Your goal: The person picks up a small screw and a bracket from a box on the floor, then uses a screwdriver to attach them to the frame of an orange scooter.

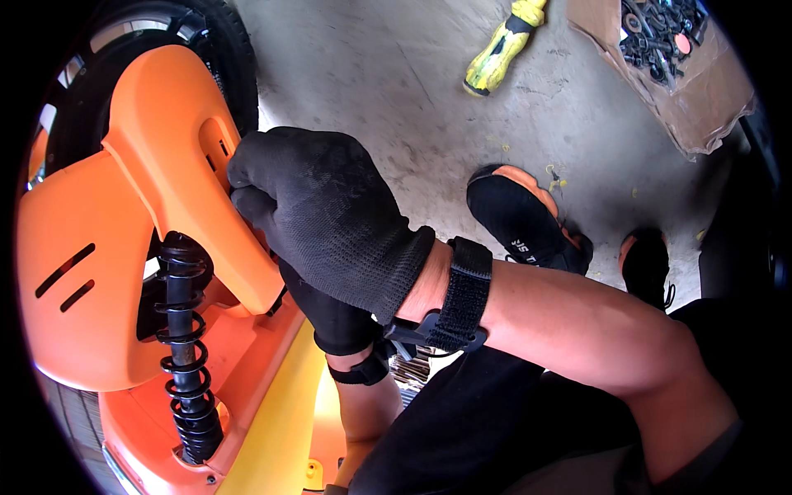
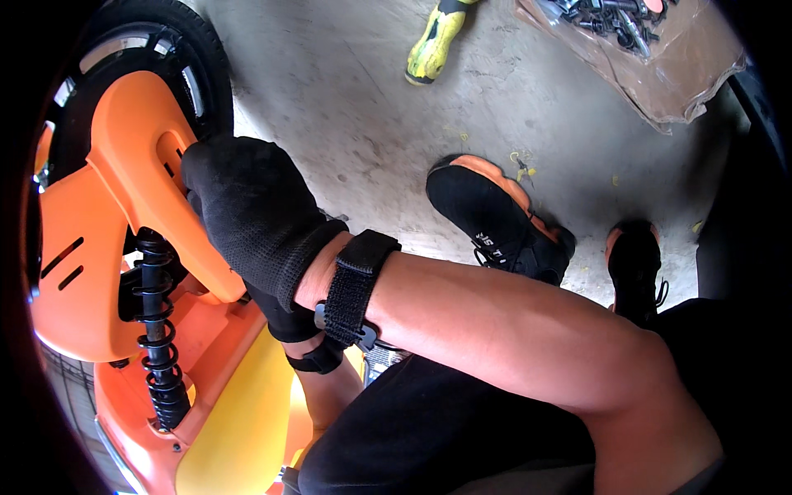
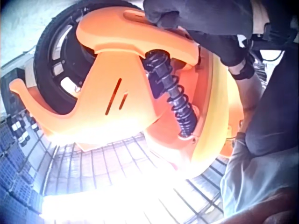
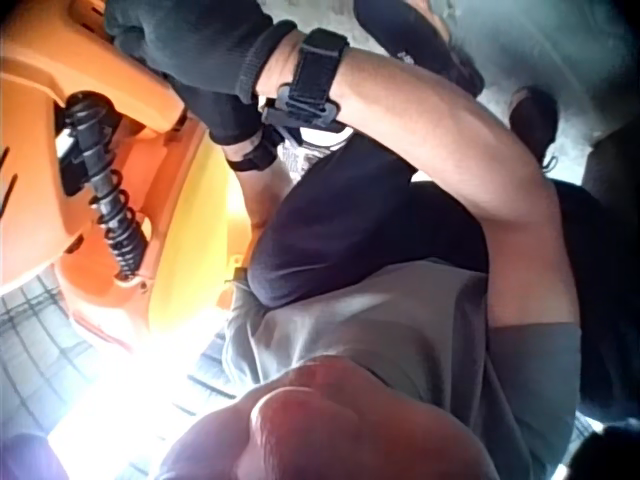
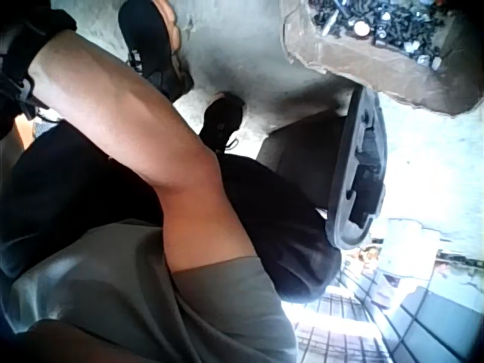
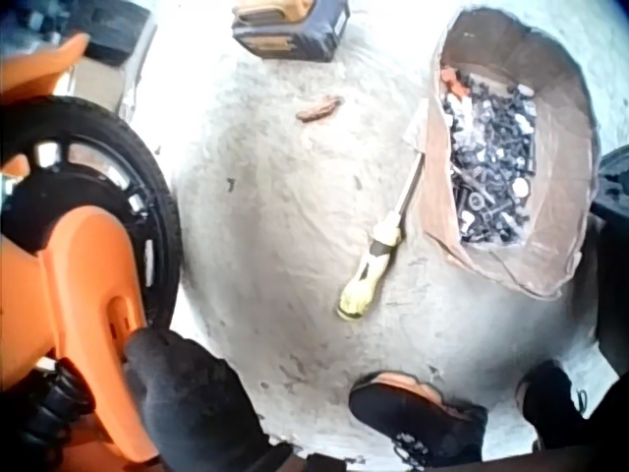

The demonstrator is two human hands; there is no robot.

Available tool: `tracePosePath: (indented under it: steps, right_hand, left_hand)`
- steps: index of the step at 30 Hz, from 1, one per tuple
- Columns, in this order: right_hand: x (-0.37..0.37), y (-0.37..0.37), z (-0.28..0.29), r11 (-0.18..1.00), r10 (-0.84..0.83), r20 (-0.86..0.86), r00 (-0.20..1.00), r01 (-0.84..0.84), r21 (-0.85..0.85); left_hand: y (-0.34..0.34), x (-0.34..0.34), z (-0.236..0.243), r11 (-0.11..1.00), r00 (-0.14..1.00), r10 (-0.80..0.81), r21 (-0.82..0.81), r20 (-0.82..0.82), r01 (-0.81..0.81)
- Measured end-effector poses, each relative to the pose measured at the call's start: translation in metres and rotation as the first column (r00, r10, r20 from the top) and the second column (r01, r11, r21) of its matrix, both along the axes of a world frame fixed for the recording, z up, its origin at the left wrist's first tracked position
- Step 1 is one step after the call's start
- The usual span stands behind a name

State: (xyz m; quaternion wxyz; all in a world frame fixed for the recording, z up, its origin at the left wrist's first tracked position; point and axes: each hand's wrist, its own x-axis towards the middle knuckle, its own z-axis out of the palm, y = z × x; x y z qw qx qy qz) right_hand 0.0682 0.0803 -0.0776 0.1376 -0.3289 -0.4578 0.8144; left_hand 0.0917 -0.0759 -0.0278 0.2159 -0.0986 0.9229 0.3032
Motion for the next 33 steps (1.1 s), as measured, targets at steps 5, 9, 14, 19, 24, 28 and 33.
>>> tracePosePath:
  steps: [5,9,14,19,24,28,33]
  right_hand:
    - [-0.002,-0.001,-0.001,1.0,0.008,-0.01,1.0,-0.007,0.025]
    - [0.001,-0.001,0.0,0.999,0.028,-0.003,1.0,-0.028,0.024]
    - [-0.002,-0.003,0.001,0.992,0.062,0.018,0.998,-0.063,0.107]
    - [-0.004,0.0,0.003,0.985,0.074,0.049,0.996,-0.081,0.153]
    - [-0.006,-0.006,0.0,0.988,0.013,0.054,0.998,-0.021,0.154]
    - [-0.006,-0.002,0.0,0.995,0.057,0.055,0.997,-0.061,0.079]
    - [-0.011,0.025,-0.01,0.888,0.439,0.086,0.895,-0.417,-0.191]
  left_hand:
    - [-0.002,0.0,0.0,1.0,1.0,-0.015,-0.002,-0.002,0.015]
    - [0.007,-0.001,0.0,0.995,0.997,-0.082,-0.047,0.016,0.082]
    - [-0.003,0.002,-0.006,0.994,0.999,0.049,0.095,0.021,-0.05]
    - [0.0,0.0,-0.005,0.961,0.987,0.146,0.227,0.07,-0.159]
    - [-0.011,0.0,-0.01,0.919,0.969,0.224,0.307,0.106,-0.246]
    - [-0.004,-0.004,-0.008,0.998,0.998,-0.061,0.023,0.0,0.061]
    - [0.065,-0.006,-0.001,0.97,0.997,0.066,0.235,-0.044,-0.054]
